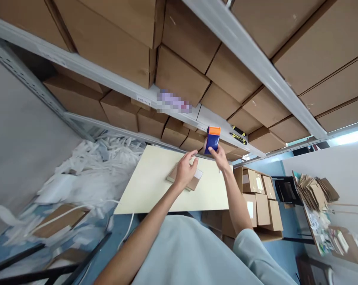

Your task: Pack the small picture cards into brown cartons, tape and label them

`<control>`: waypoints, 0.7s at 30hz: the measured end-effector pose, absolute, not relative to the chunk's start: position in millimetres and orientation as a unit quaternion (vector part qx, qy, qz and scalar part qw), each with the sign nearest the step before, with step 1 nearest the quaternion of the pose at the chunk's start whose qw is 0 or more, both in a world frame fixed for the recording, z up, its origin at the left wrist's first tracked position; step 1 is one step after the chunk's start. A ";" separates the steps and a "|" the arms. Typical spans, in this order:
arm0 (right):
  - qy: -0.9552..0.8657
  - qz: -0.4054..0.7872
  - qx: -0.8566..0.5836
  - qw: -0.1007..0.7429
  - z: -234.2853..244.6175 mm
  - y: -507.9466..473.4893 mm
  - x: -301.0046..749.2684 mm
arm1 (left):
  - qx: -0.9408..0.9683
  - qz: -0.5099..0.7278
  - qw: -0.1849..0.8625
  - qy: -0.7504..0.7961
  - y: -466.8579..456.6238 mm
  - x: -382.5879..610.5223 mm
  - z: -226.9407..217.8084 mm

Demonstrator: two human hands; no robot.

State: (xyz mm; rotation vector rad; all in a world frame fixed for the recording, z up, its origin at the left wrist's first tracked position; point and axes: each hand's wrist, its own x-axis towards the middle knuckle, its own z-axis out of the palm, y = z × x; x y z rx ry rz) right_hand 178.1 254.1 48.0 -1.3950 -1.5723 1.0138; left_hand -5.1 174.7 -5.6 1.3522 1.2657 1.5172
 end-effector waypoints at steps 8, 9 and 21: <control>-0.464 0.568 -0.503 0.456 -3.8 132.1 152.6 | 0.544 0.556 0.350 0.522 95.8 14.7 -26.8; -0.467 0.564 -0.510 0.451 -6.6 128.0 157.7 | 0.547 0.549 0.359 0.520 89.4 18.0 -31.2; -0.800 0.335 -0.454 0.204 -9.9 95.6 320.8 | 0.570 0.510 0.339 0.547 81.2 50.1 20.2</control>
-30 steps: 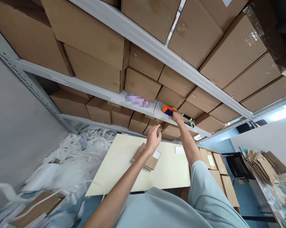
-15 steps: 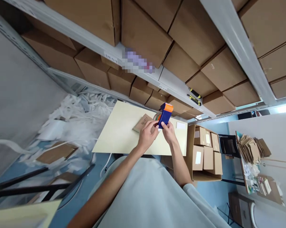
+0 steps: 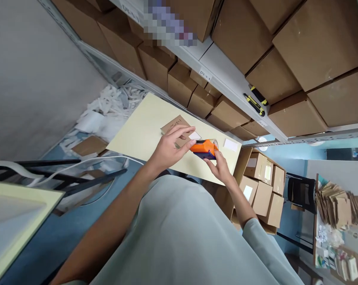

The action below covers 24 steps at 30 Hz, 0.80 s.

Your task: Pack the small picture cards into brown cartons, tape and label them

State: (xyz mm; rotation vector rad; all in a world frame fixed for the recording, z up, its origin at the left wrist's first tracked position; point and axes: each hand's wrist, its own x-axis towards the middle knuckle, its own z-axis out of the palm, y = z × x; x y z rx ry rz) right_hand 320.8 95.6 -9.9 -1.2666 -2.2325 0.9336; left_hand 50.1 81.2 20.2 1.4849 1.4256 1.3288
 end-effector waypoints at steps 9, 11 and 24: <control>-0.894 0.274 -0.336 0.114 -18.6 99.0 381.1 | 0.566 0.453 0.342 0.598 43.8 90.9 0.0; -0.899 0.280 -0.324 0.094 -25.5 98.4 381.7 | 0.557 0.449 0.338 0.611 34.5 98.0 -13.2; -0.880 0.223 -0.393 -0.143 -106.0 88.1 458.5 | 0.342 0.471 0.307 0.753 -32.3 83.7 -190.4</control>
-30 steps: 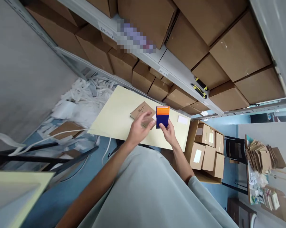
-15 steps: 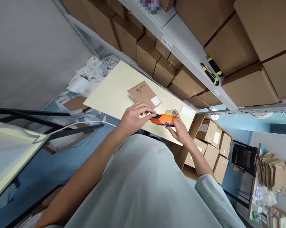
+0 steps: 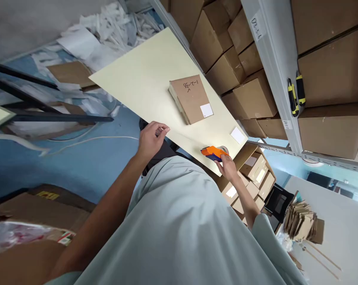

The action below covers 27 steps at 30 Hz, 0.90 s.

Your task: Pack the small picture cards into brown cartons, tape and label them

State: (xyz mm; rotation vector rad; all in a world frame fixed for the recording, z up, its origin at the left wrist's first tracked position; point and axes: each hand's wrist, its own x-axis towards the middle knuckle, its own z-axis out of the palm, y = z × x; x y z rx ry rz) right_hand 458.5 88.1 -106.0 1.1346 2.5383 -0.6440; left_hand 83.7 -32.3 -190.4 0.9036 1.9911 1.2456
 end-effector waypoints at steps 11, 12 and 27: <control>0.840 -0.147 0.493 0.174 -174.6 78.4 427.9 | 0.319 0.491 0.352 0.730 18.0 63.1 -254.6; 0.839 -0.142 0.497 0.173 -177.3 77.8 426.9 | 0.316 0.496 0.354 0.728 22.8 62.9 -257.0; 0.837 -0.132 0.511 0.146 -196.0 58.2 409.3 | 0.112 0.547 0.323 0.764 81.7 102.5 -269.0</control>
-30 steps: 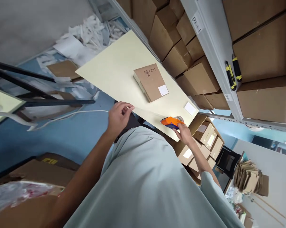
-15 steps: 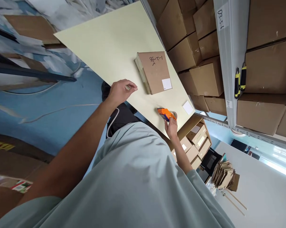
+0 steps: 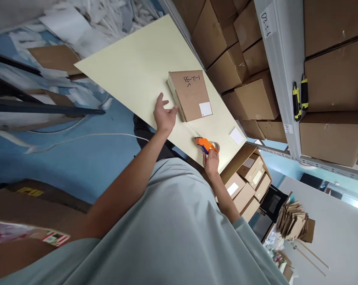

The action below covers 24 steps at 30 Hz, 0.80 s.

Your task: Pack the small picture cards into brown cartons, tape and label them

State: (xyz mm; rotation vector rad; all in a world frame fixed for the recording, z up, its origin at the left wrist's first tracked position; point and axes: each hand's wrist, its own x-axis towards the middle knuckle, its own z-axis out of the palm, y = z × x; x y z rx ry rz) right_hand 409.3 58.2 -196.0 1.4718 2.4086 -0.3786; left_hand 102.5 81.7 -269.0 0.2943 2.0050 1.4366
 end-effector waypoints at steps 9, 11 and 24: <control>0.835 -0.152 0.509 0.143 -192.2 47.6 408.8 | 0.157 0.499 0.361 0.772 108.4 168.4 -245.1; 0.845 -0.157 0.491 0.142 -193.7 43.6 408.3 | 0.184 0.481 0.353 0.781 111.8 166.9 -248.2; 0.871 -0.201 0.414 0.173 -186.2 30.1 434.9 | 0.371 0.499 0.448 0.643 79.8 108.5 -276.0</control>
